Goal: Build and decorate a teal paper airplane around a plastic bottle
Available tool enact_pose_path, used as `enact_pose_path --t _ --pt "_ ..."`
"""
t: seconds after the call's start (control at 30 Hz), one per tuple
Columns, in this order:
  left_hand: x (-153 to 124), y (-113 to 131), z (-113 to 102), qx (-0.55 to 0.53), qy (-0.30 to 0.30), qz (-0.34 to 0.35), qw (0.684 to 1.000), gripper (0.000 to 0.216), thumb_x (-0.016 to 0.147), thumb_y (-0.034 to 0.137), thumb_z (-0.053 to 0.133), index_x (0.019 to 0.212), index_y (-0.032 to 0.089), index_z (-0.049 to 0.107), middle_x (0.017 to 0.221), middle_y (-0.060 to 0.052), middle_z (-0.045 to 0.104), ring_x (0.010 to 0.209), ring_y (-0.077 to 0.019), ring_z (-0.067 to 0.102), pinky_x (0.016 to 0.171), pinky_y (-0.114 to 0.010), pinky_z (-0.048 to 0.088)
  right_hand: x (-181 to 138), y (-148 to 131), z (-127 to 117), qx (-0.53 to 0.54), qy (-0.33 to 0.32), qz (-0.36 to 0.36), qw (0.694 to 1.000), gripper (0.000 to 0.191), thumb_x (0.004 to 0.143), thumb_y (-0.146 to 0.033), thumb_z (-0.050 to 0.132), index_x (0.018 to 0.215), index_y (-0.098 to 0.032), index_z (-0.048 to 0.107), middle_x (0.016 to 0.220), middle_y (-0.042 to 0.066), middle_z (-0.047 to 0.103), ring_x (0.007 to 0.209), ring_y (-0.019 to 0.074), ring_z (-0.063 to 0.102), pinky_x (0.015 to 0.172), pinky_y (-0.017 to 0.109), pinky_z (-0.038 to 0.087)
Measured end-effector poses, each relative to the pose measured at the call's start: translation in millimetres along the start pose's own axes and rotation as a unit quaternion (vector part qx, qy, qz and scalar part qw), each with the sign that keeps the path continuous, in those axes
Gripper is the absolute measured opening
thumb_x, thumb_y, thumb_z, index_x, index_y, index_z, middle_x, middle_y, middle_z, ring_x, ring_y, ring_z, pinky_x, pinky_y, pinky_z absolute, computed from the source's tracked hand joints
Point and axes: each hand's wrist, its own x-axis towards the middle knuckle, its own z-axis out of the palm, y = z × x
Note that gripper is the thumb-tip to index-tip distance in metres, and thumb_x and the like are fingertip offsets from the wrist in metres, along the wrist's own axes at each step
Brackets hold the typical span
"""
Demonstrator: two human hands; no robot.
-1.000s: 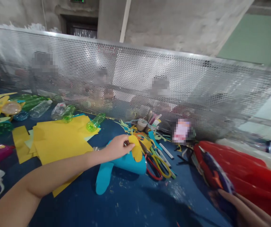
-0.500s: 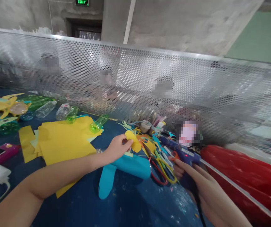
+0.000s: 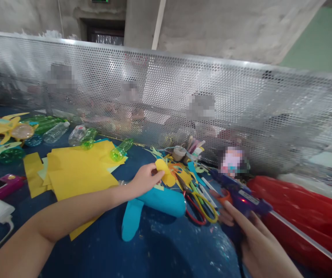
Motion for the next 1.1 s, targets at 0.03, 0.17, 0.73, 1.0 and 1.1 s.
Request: enact_pose_path --t 0.03,0.17,0.73,1.0,1.1 --pt "0 0 0 -0.002 0.000 0.002 1.000 0.020 0.082 0.034 0.053 0.072 0.017 0.055 0.061 -0.001 0.063 0.059 -0.0164 0.062 0.055 -0.024 0.044 -1 0 -1 0.003 0.004 0.008 1.000 0.038 0.050 -0.043 0.084 0.057 -0.019 0.054 0.058 -0.003 0.057 0.053 0.0099 0.055 0.052 0.016 0.053" --pt "-1 1 0 0.007 0.000 -0.001 1.000 0.021 0.082 0.035 0.052 0.070 0.017 0.054 0.061 -0.001 0.063 0.058 -0.0168 0.062 0.055 -0.025 0.044 -7 -2 1 0.008 0.004 0.064 0.998 0.041 0.047 -0.044 0.085 0.053 -0.019 0.052 0.060 -0.002 0.057 0.058 0.0119 0.056 0.055 0.018 0.053" --pt "0 0 0 0.014 0.000 -0.003 1.000 0.023 0.082 0.036 0.052 0.068 0.018 0.052 0.060 -0.002 0.063 0.058 -0.0168 0.062 0.056 -0.025 0.044 -25 4 5 0.042 -0.010 0.140 0.989 0.050 0.037 -0.040 0.090 0.072 -0.018 0.064 0.060 -0.001 0.058 0.055 0.0119 0.051 0.050 0.022 0.050" --pt "1 -2 0 0.001 -0.007 -0.007 1.000 0.021 0.082 0.036 0.052 0.073 0.017 0.055 0.062 -0.002 0.064 0.060 -0.0172 0.063 0.056 -0.025 0.046 -20 0 3 -0.050 -0.038 0.031 0.998 0.046 0.050 -0.049 0.084 0.075 -0.017 0.064 0.047 -0.007 0.042 0.044 0.0073 0.034 0.039 0.018 0.035" --pt "0 -1 0 0.003 -0.007 -0.004 1.000 0.021 0.082 0.036 0.053 0.072 0.017 0.055 0.062 -0.002 0.064 0.060 -0.0176 0.063 0.057 -0.026 0.046 -20 1 2 -0.095 -0.066 0.049 0.992 0.043 0.054 -0.051 0.081 0.071 -0.016 0.063 0.048 -0.005 0.044 0.045 0.0086 0.039 0.042 0.019 0.038"
